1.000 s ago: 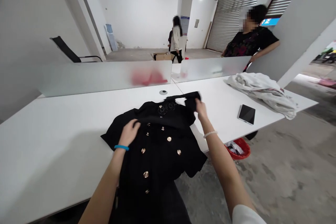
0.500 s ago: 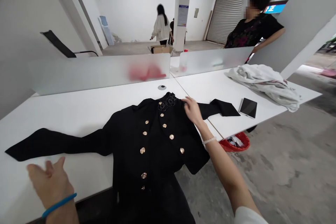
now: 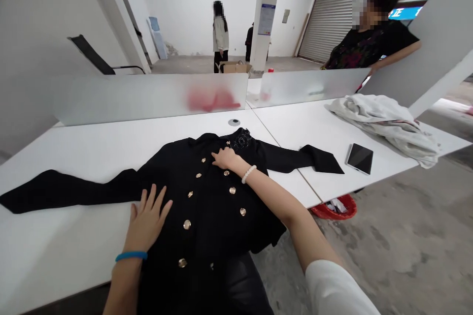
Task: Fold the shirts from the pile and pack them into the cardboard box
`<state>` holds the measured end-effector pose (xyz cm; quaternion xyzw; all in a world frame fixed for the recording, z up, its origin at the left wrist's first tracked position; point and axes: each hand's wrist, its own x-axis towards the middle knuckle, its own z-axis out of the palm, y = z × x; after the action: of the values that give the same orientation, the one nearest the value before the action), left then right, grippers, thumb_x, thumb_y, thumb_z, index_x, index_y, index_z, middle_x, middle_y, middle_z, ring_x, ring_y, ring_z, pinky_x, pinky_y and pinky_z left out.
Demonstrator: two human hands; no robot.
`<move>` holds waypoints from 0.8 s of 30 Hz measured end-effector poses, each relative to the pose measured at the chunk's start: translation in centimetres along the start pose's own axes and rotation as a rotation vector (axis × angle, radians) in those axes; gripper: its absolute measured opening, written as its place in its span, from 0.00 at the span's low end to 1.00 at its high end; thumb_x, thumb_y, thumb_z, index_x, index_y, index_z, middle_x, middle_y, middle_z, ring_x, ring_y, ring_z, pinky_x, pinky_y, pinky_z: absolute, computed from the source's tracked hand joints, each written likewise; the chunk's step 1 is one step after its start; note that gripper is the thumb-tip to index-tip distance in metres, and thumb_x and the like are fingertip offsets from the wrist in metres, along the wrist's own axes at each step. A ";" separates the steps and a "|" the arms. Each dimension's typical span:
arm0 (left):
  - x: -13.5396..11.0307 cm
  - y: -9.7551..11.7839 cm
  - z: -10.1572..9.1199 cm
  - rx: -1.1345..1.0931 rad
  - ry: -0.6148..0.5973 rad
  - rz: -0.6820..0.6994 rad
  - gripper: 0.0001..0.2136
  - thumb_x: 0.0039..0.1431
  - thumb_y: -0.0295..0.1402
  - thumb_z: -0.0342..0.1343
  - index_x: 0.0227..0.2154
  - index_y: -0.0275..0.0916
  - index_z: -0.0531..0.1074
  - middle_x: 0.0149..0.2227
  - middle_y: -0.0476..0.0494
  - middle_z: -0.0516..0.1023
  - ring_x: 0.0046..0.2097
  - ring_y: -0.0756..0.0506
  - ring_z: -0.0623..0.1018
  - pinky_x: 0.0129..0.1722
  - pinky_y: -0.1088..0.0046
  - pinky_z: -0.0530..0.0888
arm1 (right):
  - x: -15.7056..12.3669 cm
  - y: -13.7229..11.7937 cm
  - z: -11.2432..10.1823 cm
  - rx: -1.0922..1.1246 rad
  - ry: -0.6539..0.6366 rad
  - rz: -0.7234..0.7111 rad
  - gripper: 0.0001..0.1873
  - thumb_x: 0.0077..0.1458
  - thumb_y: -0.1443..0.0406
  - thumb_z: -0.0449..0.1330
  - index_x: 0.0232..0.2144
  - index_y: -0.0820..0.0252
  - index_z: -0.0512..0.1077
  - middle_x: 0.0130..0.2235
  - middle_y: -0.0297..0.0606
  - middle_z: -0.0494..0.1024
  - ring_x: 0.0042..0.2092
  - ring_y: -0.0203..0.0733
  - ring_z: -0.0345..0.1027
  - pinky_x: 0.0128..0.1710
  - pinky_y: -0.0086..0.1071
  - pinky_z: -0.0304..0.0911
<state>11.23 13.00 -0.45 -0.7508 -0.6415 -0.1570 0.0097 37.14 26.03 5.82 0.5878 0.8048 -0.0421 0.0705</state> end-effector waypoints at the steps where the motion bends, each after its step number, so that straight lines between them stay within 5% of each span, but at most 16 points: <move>1: 0.5 -0.4 0.0 0.003 -0.001 -0.007 0.25 0.65 0.41 0.37 0.61 0.36 0.58 0.65 0.35 0.52 0.66 0.31 0.50 0.57 0.42 0.57 | 0.8 -0.2 -1.0 -0.001 -0.002 0.001 0.22 0.61 0.59 0.52 0.55 0.60 0.67 0.52 0.54 0.72 0.53 0.57 0.66 0.49 0.48 0.63; 3: 1.1 -0.9 0.0 0.001 0.002 0.007 0.25 0.65 0.41 0.38 0.61 0.35 0.58 0.65 0.34 0.52 0.66 0.31 0.51 0.57 0.43 0.58 | 2.3 0.0 -2.7 0.007 0.052 -0.009 0.19 0.63 0.63 0.48 0.51 0.62 0.70 0.47 0.52 0.75 0.50 0.53 0.69 0.48 0.44 0.63; 6: 0.9 -1.2 0.2 -0.013 0.041 0.043 0.25 0.65 0.42 0.39 0.61 0.36 0.59 0.65 0.35 0.53 0.66 0.33 0.51 0.58 0.45 0.59 | 3.7 1.2 -3.1 0.009 0.241 -0.026 0.22 0.64 0.67 0.44 0.58 0.61 0.63 0.54 0.51 0.70 0.56 0.51 0.63 0.52 0.44 0.59; 8: 0.5 -1.2 0.5 -0.025 0.063 0.046 0.25 0.65 0.43 0.39 0.61 0.38 0.59 0.65 0.36 0.53 0.66 0.34 0.51 0.59 0.46 0.59 | 4.0 2.2 -1.8 0.007 0.278 -0.080 0.23 0.64 0.65 0.46 0.60 0.58 0.60 0.58 0.49 0.65 0.59 0.51 0.59 0.55 0.45 0.56; 12: 0.1 -1.1 0.6 -0.023 0.068 0.022 0.25 0.64 0.43 0.39 0.61 0.38 0.59 0.65 0.37 0.55 0.66 0.35 0.52 0.58 0.48 0.60 | 3.4 3.3 1.8 0.000 0.149 -0.207 0.24 0.65 0.59 0.44 0.61 0.56 0.58 0.64 0.48 0.57 0.63 0.53 0.52 0.59 0.51 0.48; 15: 0.8 -1.1 -0.8 0.036 0.015 0.024 0.23 0.63 0.42 0.41 0.58 0.40 0.63 0.63 0.38 0.60 0.64 0.34 0.57 0.56 0.49 0.63 | 2.7 4.0 2.4 0.027 0.189 -0.268 0.24 0.65 0.60 0.42 0.61 0.55 0.59 0.64 0.45 0.57 0.64 0.51 0.50 0.60 0.51 0.44; 20: 6.9 1.0 -5.1 0.038 -0.083 0.024 0.20 0.64 0.33 0.38 0.48 0.37 0.72 0.40 0.38 0.80 0.44 0.39 0.78 0.49 0.58 0.70 | 1.5 7.1 0.5 0.052 0.349 -0.159 0.21 0.59 0.73 0.46 0.51 0.61 0.70 0.49 0.43 0.74 0.53 0.44 0.64 0.57 0.40 0.50; 24: 14.2 3.6 -4.6 -0.295 -0.062 0.249 0.21 0.64 0.31 0.34 0.49 0.40 0.70 0.48 0.44 0.77 0.49 0.46 0.75 0.49 0.69 0.70 | 0.0 9.5 0.5 -0.018 0.220 -0.171 0.19 0.56 0.72 0.49 0.48 0.62 0.71 0.46 0.44 0.74 0.49 0.45 0.66 0.58 0.41 0.47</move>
<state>15.46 25.04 8.10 -0.8222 -0.5137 -0.2235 -0.1008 46.18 28.87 5.48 0.5174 0.8552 0.0239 -0.0168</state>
